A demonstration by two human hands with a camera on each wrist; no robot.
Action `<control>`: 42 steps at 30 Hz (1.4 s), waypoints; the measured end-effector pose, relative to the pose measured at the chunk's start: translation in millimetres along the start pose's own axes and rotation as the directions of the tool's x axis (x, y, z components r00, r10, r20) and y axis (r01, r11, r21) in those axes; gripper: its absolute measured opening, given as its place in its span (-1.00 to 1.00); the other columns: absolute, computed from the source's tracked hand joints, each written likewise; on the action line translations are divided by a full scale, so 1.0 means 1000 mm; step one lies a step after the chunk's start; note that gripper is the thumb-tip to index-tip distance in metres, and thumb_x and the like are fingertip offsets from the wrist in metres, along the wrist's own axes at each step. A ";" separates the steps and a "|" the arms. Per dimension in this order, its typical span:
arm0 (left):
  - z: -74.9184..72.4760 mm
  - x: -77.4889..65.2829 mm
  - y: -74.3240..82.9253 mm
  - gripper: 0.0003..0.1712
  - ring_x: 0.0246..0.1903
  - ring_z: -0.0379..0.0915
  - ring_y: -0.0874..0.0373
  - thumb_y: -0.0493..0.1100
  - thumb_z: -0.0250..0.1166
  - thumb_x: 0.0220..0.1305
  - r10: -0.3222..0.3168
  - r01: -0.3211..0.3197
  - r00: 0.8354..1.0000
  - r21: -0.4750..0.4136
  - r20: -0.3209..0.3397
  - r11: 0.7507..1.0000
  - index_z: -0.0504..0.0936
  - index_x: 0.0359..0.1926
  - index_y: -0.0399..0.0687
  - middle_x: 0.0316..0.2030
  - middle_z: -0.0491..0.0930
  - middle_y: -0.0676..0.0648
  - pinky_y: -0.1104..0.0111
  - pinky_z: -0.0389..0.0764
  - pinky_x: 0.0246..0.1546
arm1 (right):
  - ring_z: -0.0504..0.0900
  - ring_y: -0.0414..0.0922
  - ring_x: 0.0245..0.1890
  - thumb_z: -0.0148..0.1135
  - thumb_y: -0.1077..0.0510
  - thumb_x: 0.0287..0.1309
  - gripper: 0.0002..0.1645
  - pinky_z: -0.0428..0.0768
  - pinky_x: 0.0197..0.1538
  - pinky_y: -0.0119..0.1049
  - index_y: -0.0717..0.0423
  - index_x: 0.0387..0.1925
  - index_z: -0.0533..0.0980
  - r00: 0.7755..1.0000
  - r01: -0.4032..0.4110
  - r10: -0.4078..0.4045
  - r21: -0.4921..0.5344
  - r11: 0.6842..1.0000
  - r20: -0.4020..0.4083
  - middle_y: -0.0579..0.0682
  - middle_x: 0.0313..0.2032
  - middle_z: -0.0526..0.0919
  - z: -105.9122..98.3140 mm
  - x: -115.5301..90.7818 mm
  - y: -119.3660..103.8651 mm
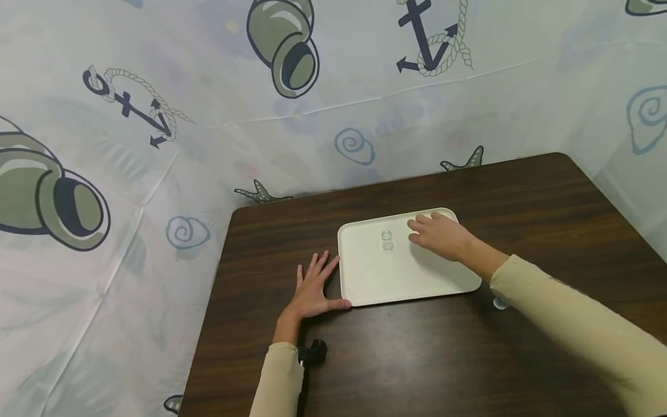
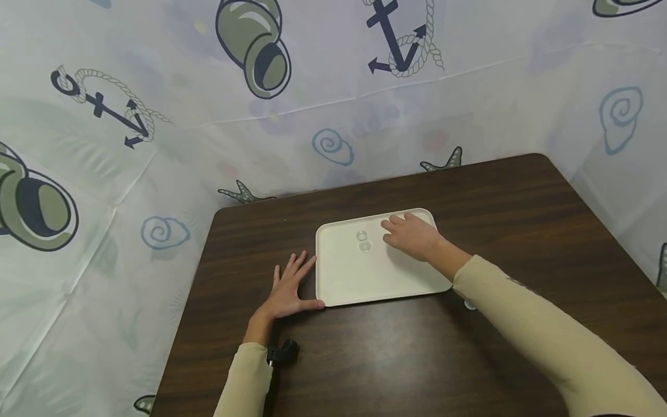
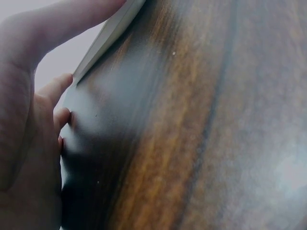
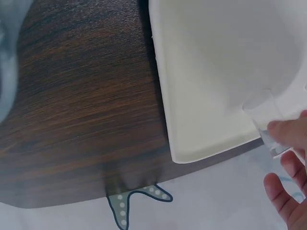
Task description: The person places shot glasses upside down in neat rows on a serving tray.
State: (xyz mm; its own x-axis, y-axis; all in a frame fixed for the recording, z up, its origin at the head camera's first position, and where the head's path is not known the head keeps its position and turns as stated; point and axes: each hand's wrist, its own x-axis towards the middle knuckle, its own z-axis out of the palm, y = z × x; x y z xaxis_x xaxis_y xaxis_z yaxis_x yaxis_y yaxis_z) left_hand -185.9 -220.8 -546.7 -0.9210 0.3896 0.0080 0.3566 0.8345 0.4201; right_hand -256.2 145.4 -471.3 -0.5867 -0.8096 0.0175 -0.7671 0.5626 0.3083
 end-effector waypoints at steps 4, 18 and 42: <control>-0.001 -0.001 0.001 0.30 0.48 -0.36 -0.12 0.60 0.27 -0.22 -0.004 0.004 1.000 -0.004 -0.002 1.000 -0.03 0.51 0.31 0.50 -0.11 -0.07 -0.27 -0.41 0.29 | 0.46 0.05 0.10 0.33 0.34 0.05 -0.50 0.52 -0.03 -0.01 0.01 0.06 0.51 0.999 -0.012 0.014 0.039 0.999 -0.029 0.09 0.12 0.49 -0.005 -0.001 0.003; 0.000 -0.002 0.001 0.29 0.48 -0.37 -0.12 0.60 0.27 -0.21 -0.002 0.002 1.000 -0.009 -0.006 1.000 -0.02 0.51 0.31 0.50 -0.12 -0.06 -0.27 -0.41 0.29 | 0.54 0.00 -0.04 0.38 0.10 0.07 -0.39 0.61 -0.18 -0.14 -0.03 0.20 0.45 0.986 -0.086 0.124 0.297 0.951 -0.109 0.06 0.09 0.44 -0.046 -0.017 0.005; 0.001 -0.002 -0.002 0.29 0.48 -0.34 -0.13 0.59 0.29 -0.22 0.017 -0.017 1.000 0.000 -0.025 1.000 0.00 0.50 0.28 0.50 -0.10 -0.06 -0.27 -0.39 0.29 | 0.48 0.10 0.09 0.22 -0.31 0.13 -0.15 0.50 -0.05 0.03 0.04 0.33 0.31 0.865 -0.475 0.419 0.717 0.510 0.276 0.09 0.18 0.42 -0.071 -0.154 0.008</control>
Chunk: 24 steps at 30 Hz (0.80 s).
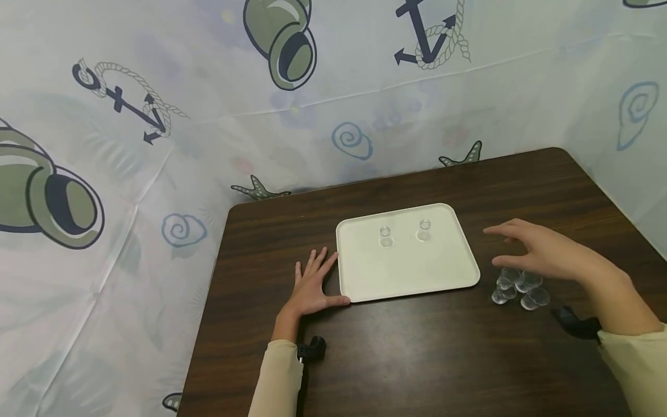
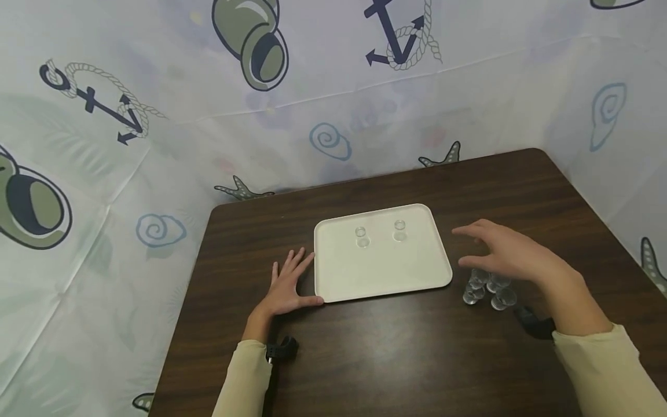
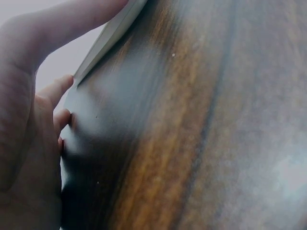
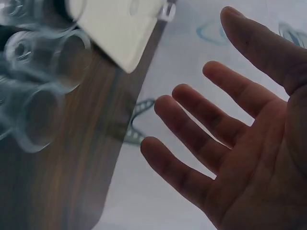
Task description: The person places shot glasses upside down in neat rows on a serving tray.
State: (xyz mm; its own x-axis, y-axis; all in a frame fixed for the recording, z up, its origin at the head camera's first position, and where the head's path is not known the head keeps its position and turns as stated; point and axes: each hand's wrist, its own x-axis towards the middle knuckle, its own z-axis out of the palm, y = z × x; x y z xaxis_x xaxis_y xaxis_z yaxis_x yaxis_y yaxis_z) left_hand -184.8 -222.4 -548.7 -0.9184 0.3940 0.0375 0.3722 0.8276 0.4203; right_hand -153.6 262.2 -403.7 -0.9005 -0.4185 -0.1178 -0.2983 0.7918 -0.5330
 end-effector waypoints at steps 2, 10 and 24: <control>0.000 0.000 0.000 0.30 0.48 -0.34 -0.13 0.60 0.29 -0.22 0.001 -0.001 1.000 0.002 0.002 1.000 0.00 0.50 0.28 0.50 -0.10 -0.06 -0.27 -0.39 0.29 | 0.46 0.14 0.10 0.24 -0.29 0.12 -0.12 0.49 -0.06 0.08 0.04 0.35 0.28 0.999 -0.042 0.042 0.018 0.999 -0.020 0.13 0.20 0.39 0.002 -0.013 0.009; -0.001 0.000 0.001 0.31 0.48 -0.36 -0.13 0.61 0.28 -0.23 -0.001 0.001 1.000 0.004 0.023 1.000 -0.04 0.51 0.31 0.50 -0.12 -0.05 -0.28 -0.39 0.28 | 0.46 0.27 0.06 0.34 -0.21 0.07 0.01 0.55 -0.21 0.09 0.17 0.40 0.17 0.982 -0.139 0.153 0.125 0.982 -0.108 0.27 0.23 0.32 0.036 -0.061 0.038; -0.001 0.001 -0.002 0.30 0.48 -0.39 -0.11 0.64 0.24 -0.22 -0.001 0.001 0.999 0.011 0.035 1.000 -0.06 0.51 0.33 0.51 -0.16 -0.04 -0.27 -0.41 0.29 | 0.53 0.26 -0.07 0.41 -0.16 0.03 0.13 0.45 -0.31 0.22 0.26 0.43 0.05 0.887 -0.298 0.367 0.260 0.919 -0.280 0.45 0.15 0.36 0.092 -0.088 0.056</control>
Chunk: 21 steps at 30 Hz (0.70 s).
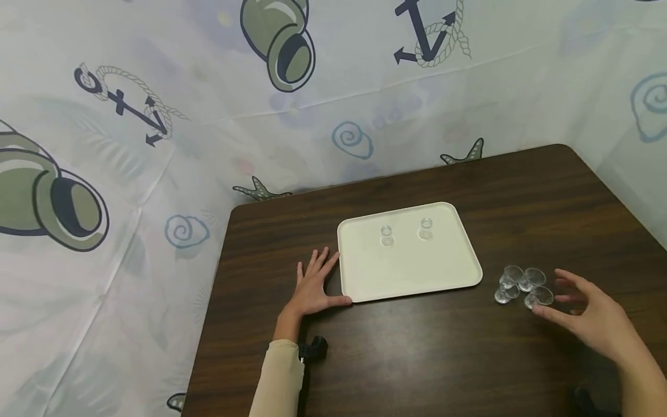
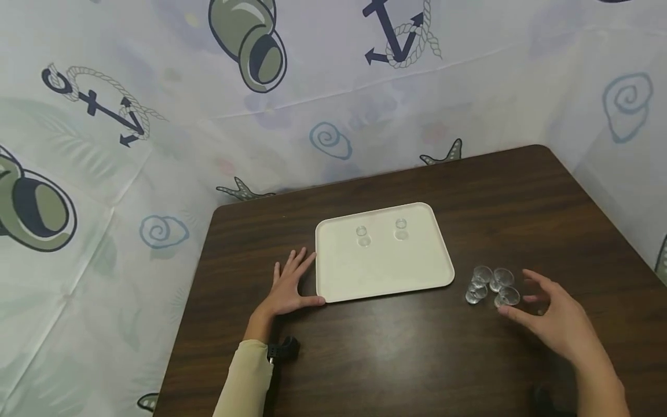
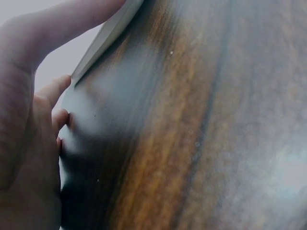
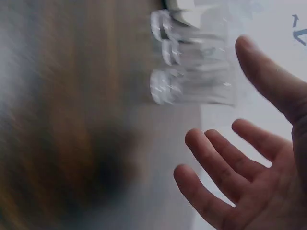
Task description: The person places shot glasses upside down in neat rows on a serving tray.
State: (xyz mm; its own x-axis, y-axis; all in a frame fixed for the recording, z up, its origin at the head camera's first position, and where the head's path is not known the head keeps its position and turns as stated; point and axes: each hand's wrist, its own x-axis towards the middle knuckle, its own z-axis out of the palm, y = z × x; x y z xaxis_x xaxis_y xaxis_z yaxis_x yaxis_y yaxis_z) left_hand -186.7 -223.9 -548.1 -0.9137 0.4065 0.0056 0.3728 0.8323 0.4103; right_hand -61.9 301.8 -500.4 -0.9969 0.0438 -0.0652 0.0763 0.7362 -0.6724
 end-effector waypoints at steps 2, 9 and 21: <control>0.000 -0.001 0.000 0.31 0.48 -0.40 -0.10 0.65 0.22 -0.22 -0.004 0.004 1.000 0.001 0.007 1.000 -0.07 0.51 0.34 0.51 -0.16 -0.03 -0.26 -0.41 0.30 | 0.53 0.25 -0.07 0.40 -0.18 0.03 0.11 0.43 -0.26 0.24 0.29 0.40 0.09 0.999 -0.044 0.044 0.020 0.999 0.001 0.44 0.15 0.38 0.007 -0.003 0.004; 0.001 -0.001 0.000 0.30 0.48 -0.37 -0.13 0.62 0.26 -0.22 -0.005 0.005 1.000 0.003 0.005 1.000 -0.07 0.51 0.35 0.51 -0.14 -0.06 -0.28 -0.38 0.29 | 0.33 0.49 0.02 0.32 -0.24 0.09 -0.08 0.23 -0.07 0.41 0.30 0.27 0.31 0.986 -0.157 0.160 0.060 0.986 -0.046 0.43 -0.03 0.57 0.025 -0.011 0.012; -0.001 0.001 0.001 0.28 0.47 -0.34 -0.15 0.59 0.27 -0.19 0.010 -0.010 1.000 -0.002 -0.010 1.000 -0.02 0.51 0.27 0.50 -0.11 -0.11 -0.31 -0.37 0.27 | 0.55 0.27 -0.21 0.36 -0.19 0.07 -0.35 0.36 -0.39 -0.17 0.17 0.05 0.56 0.971 -0.146 0.146 0.011 0.989 -0.192 0.28 -0.18 0.67 0.038 -0.008 0.011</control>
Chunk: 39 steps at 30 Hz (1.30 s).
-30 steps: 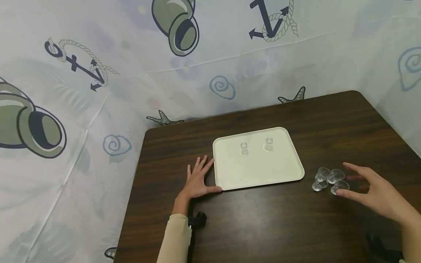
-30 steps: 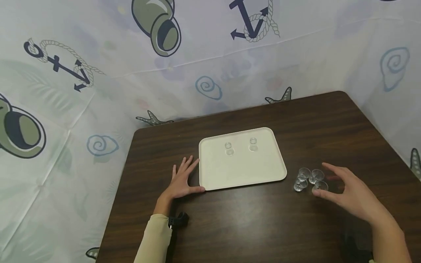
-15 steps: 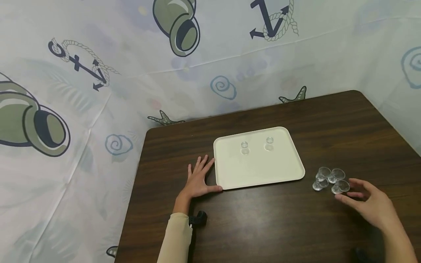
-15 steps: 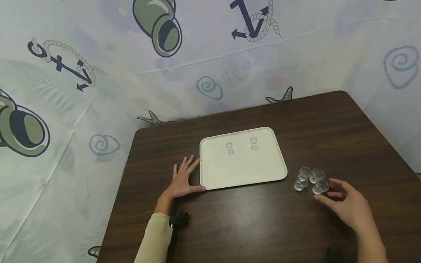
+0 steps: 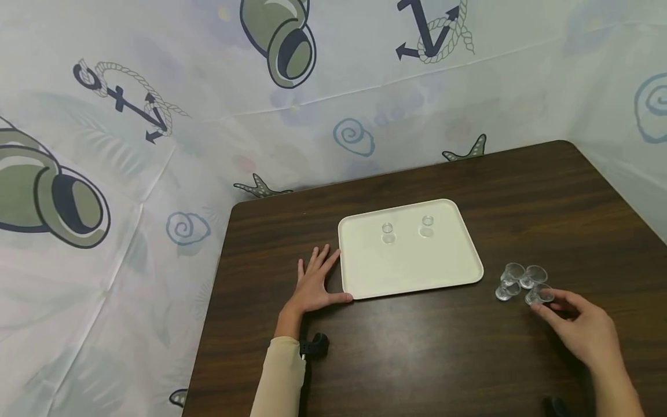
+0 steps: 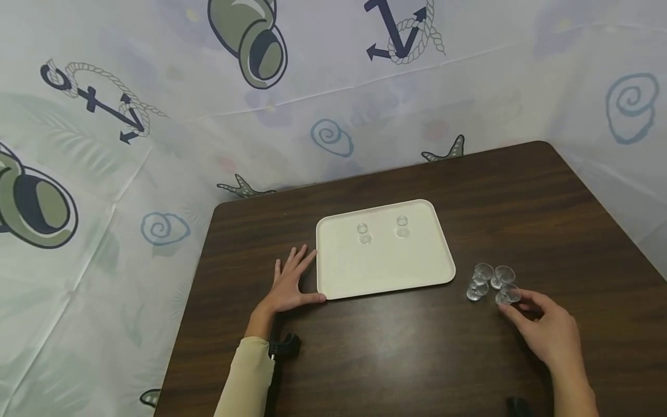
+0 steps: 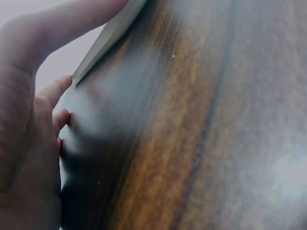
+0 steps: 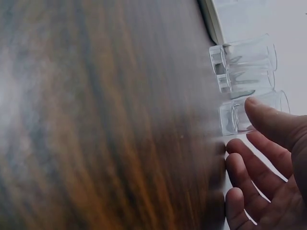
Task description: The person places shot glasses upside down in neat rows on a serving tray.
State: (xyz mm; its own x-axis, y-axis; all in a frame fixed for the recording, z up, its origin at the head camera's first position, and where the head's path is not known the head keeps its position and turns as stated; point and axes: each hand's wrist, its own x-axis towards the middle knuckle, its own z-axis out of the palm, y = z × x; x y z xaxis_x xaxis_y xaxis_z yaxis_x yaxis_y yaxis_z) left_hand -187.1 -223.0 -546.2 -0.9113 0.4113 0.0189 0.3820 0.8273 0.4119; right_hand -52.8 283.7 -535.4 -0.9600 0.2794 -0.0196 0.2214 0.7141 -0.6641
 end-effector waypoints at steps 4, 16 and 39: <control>0.000 0.000 0.000 0.28 0.47 -0.33 -0.15 0.60 0.27 -0.19 -0.001 0.001 1.000 0.004 0.000 1.000 -0.03 0.51 0.29 0.50 -0.11 -0.10 -0.31 -0.36 0.27 | 0.58 0.08 -0.31 0.38 -0.19 0.04 -0.38 0.35 -0.41 -0.25 0.15 0.02 0.58 1.000 0.009 -0.009 -0.006 1.000 -0.018 0.21 -0.23 0.68 -0.001 0.000 -0.001; -0.002 0.003 0.001 0.29 0.47 -0.36 -0.16 0.59 0.28 -0.20 -0.005 0.005 1.000 -0.013 0.009 1.000 -0.04 0.51 0.29 0.50 -0.13 -0.09 -0.31 -0.38 0.27 | 0.29 -0.68 -0.47 0.45 -0.13 -0.01 -0.46 0.37 -0.51 -0.60 0.16 -0.08 0.63 0.996 0.038 -0.036 0.033 0.999 -0.083 -0.03 -0.37 0.70 -0.003 -0.002 -0.001; -0.003 0.001 0.001 0.31 0.48 -0.37 -0.13 0.64 0.24 -0.23 -0.012 0.013 1.000 -0.021 0.008 1.000 -0.03 0.51 0.29 0.50 -0.12 -0.08 -0.28 -0.41 0.29 | 0.61 -0.56 -0.43 0.27 0.48 0.07 -0.62 0.50 -0.35 -0.72 0.06 -0.11 0.57 0.944 0.145 0.015 0.456 0.878 -0.329 -0.47 -0.30 0.60 -0.045 0.015 -0.026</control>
State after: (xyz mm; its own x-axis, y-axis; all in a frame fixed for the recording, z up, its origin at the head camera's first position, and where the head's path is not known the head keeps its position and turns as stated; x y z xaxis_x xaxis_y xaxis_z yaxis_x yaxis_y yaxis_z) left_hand -188.5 -223.2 -543.2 -0.9147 0.4041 0.0063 0.3670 0.8241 0.4315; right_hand -65.3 298.3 -485.3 -0.8469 0.4855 0.2170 -0.0229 0.3745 -0.9269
